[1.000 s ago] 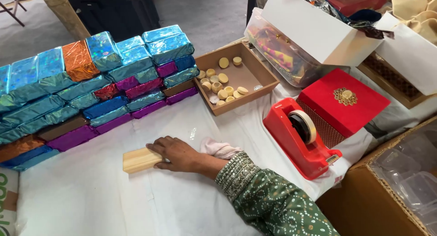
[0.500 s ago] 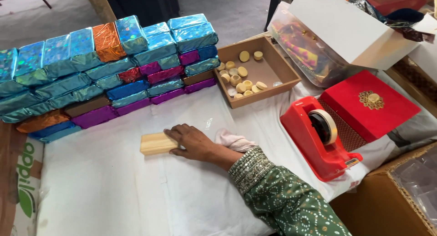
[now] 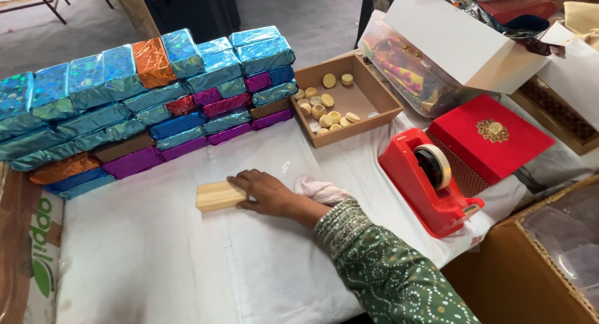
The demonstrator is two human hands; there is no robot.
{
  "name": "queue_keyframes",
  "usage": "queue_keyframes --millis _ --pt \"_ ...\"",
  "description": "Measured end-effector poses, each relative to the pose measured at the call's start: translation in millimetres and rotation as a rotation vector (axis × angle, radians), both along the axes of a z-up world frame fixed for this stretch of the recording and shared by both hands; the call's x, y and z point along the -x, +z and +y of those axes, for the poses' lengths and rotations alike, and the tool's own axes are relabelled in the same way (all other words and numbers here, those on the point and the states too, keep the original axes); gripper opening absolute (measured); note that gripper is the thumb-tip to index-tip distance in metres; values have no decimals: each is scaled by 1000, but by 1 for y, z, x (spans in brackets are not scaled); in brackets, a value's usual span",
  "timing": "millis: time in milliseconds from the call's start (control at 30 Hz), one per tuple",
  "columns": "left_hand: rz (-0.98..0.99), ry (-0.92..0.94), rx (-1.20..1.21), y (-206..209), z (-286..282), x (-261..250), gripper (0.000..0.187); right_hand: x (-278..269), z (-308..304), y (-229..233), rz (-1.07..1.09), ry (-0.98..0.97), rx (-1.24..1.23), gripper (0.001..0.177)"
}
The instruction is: The person cleans small wooden boxes and round wooden pieces with a white cloth. They then place a wooden box onto a sheet of shiny orange wrapping paper and fold the paper around it to wrap the box.
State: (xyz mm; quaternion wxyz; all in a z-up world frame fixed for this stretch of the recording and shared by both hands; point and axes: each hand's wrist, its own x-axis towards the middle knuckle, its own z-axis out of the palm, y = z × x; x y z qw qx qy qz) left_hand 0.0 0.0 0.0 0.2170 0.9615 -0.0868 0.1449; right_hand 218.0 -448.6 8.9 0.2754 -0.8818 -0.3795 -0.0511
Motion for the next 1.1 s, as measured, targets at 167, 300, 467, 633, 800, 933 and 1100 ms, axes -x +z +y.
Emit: queue_keyframes --millis 167,300,467,633,800,933,1100 --pt "112 -76 58 88 -159 -90 87 8 -11 25 162 -19 -14 79" --pt "400 -266 264 48 -219 -172 122 19 -36 50 197 -34 30 84" --pt "305 -305 185 26 -241 -193 88 52 -114 131 -76 -15 50 66" --pt "292 -258 231 30 -246 -194 78 54 -281 182 -176 -456 -185 32" --pt "372 -174 176 32 -250 -195 79 38 -559 144 -772 -1206 -298 20" --pt "391 -146 119 28 -252 -198 86 50 -575 165 -566 -1119 -368 40" --pt "362 -143 95 24 -252 -197 83 31 -611 151 -533 -1097 85 38"
